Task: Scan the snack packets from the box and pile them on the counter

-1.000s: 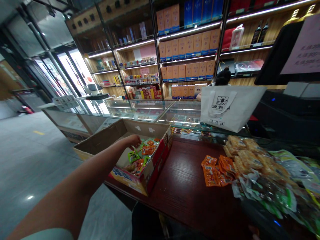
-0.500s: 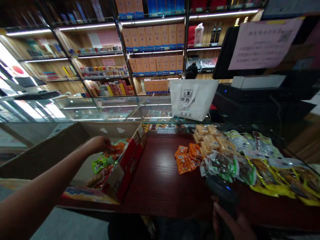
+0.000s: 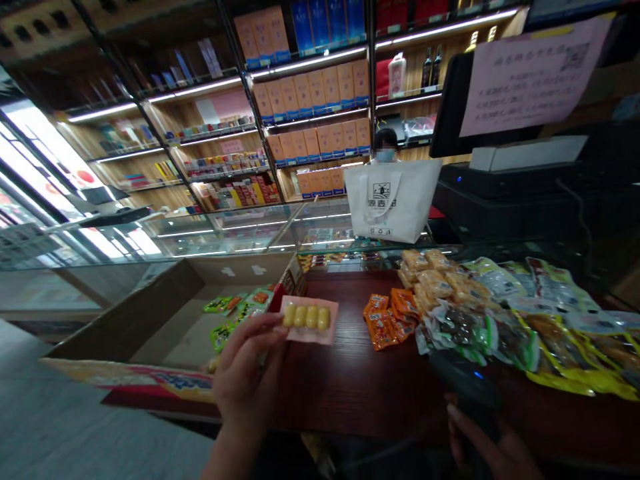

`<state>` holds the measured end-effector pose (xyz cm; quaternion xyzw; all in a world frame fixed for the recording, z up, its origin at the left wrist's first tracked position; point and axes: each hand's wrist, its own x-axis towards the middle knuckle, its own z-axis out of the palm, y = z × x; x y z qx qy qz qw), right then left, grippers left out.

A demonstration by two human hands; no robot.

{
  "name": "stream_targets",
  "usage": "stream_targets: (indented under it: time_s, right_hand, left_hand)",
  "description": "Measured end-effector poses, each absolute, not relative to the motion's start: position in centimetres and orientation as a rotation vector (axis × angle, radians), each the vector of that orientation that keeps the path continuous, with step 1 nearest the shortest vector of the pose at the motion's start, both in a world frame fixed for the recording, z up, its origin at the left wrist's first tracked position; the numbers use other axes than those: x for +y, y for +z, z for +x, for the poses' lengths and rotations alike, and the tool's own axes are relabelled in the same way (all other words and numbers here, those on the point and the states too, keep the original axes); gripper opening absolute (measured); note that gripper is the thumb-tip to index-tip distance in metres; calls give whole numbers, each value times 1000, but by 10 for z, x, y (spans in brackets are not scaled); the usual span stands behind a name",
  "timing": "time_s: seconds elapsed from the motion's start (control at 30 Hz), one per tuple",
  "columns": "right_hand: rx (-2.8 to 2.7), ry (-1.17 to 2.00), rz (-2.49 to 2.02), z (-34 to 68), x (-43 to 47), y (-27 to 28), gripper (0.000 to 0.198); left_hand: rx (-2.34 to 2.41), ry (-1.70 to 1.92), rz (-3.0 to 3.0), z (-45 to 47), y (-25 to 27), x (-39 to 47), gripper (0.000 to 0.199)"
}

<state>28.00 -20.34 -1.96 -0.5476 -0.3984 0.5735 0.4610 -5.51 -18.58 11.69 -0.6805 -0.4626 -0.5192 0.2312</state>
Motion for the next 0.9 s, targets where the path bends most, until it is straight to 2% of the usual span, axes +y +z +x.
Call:
stream_targets:
  time_s: [0.23,0.37,0.53,0.6,0.7,0.8,0.9]
  right_hand:
    - [-821,1384,-1215,241,-223,24,49]
    - [-799,1454,-1072,230,-229,41,44]
    - [-599,1442,-1115,225,-233,48,46]
    - [-621,1442,-1105,225,-233,47,45]
    - [-689,1427,-1051,227,-232,46,42]
    - [-682,1372,-1050,229,-230,45,41]
    - [-672,1368,-1047,228,-229,43,43]
  left_hand:
    - [-1282,-1568,-2157,15,64,-213,23]
    - [-1253,-1612,-2309,29,58,-220,24]
    - [-1274,-1643,-2473,31,59,-223,19]
    - [-1455,-1716,-2523,32,60,-223,16]
    - [-2096,-2055,-2407,35,59,-223,4]
    - [-2717,-2529,-1997,42,58,-221,23]
    - [-2907,-2820,-1678,47,58,-219,36]
